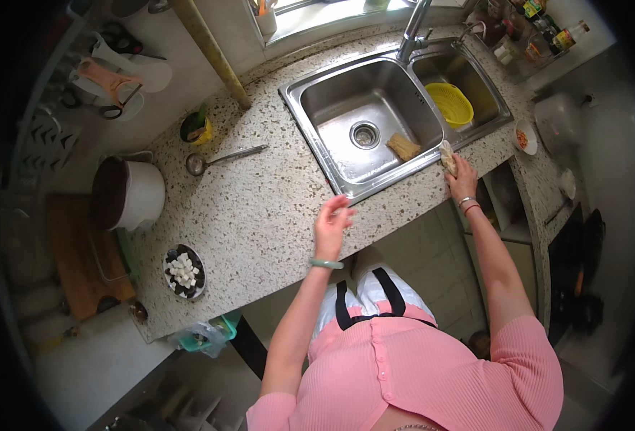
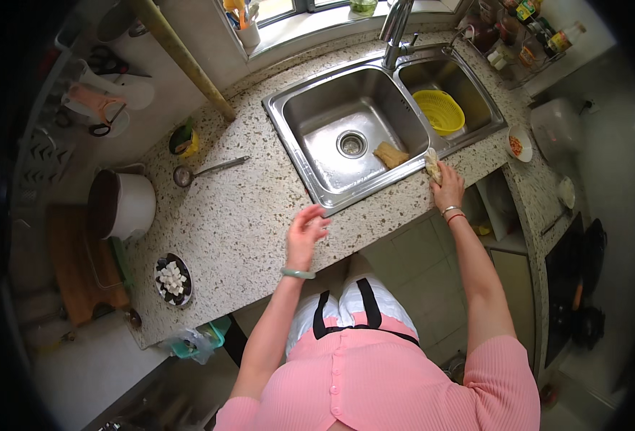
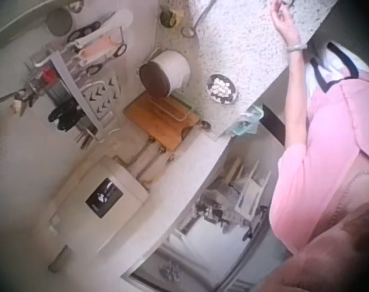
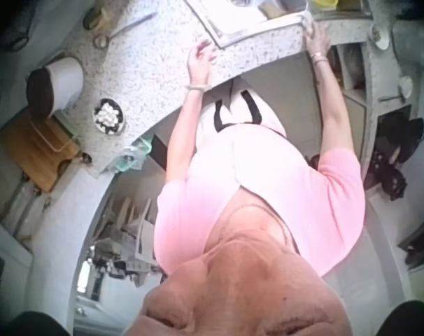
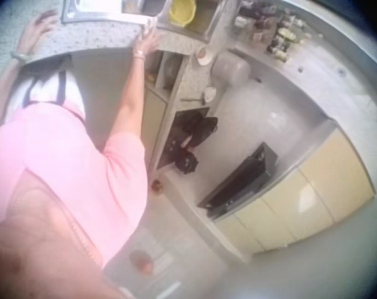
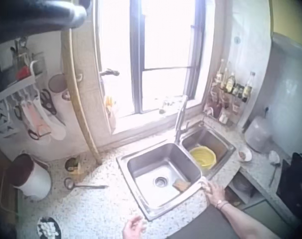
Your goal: The person chops red peppers and garlic on a wooden cutting board using a cleaver. They transfer the chopped ingredients into a white bowl, then wash the knife and cutting board in the sink. Finally, they wipe the cutting board and the countertop with a cloth.
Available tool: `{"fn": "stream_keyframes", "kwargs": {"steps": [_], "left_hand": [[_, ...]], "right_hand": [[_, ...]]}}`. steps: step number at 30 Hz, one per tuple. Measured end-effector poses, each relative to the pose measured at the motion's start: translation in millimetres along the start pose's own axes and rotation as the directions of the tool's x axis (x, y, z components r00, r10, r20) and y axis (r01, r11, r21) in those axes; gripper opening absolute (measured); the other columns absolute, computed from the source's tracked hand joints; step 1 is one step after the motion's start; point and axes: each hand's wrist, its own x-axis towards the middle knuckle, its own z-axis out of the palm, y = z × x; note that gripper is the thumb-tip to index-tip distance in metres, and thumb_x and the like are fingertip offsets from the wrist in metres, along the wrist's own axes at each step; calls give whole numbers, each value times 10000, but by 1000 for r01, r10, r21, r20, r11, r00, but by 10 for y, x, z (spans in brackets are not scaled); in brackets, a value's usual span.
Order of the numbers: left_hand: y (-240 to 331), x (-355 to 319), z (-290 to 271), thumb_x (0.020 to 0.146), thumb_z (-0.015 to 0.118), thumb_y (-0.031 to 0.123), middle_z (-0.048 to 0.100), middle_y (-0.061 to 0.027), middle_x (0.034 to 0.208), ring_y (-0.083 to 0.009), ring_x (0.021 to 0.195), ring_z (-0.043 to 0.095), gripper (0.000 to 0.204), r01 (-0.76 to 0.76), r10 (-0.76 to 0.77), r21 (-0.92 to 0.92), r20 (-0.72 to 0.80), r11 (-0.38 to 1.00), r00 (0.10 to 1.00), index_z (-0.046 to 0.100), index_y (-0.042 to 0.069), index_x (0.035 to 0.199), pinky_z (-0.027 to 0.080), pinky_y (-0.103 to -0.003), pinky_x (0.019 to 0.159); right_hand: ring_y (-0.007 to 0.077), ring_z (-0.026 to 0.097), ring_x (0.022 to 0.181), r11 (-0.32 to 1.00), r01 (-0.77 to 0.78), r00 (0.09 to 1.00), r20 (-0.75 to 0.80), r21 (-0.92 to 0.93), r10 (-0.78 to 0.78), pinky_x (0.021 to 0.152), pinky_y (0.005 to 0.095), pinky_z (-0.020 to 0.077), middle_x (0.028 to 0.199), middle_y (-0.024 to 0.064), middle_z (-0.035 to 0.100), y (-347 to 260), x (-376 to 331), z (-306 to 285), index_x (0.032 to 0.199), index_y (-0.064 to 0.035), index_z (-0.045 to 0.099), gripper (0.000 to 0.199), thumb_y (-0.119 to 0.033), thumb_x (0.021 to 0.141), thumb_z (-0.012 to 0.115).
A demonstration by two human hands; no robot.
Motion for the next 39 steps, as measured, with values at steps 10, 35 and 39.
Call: {"fn": "stream_keyframes", "kwargs": {"steps": [10,35,39], "left_hand": [[120,44,314,1000,490,288,529,-111,1288,-201,1121,569,454,153,-175,-459,-5,875,985,394,145,1420,533,-313,850],[-194,516,-1232,968,456,199,210,-80,1564,-264,1453,152,553,176,437,981,-195,83,878,281,173,1492,111,-456,1183],[5,796,-1567,1006,349,245,146,-107,1572,-276,1458,90,526,424,502,900,-414,100,759,215,144,1504,61,-437,1187]], "right_hand": [[169,611,997,506,-4,856,264,863,-444,791,294,523,1124,101,617,-2007,-806,-307,1293,-31,527,497,-154,841,691],[319,573,1074,879,452,891,-24,152,-454,889,381,488,1184,124,593,-2477,624,665,1060,-69,608,369,75,720,617],[302,582,1006,649,578,736,26,494,-676,905,389,483,1085,111,624,-3247,532,746,1099,-77,605,329,-29,776,647]]}}
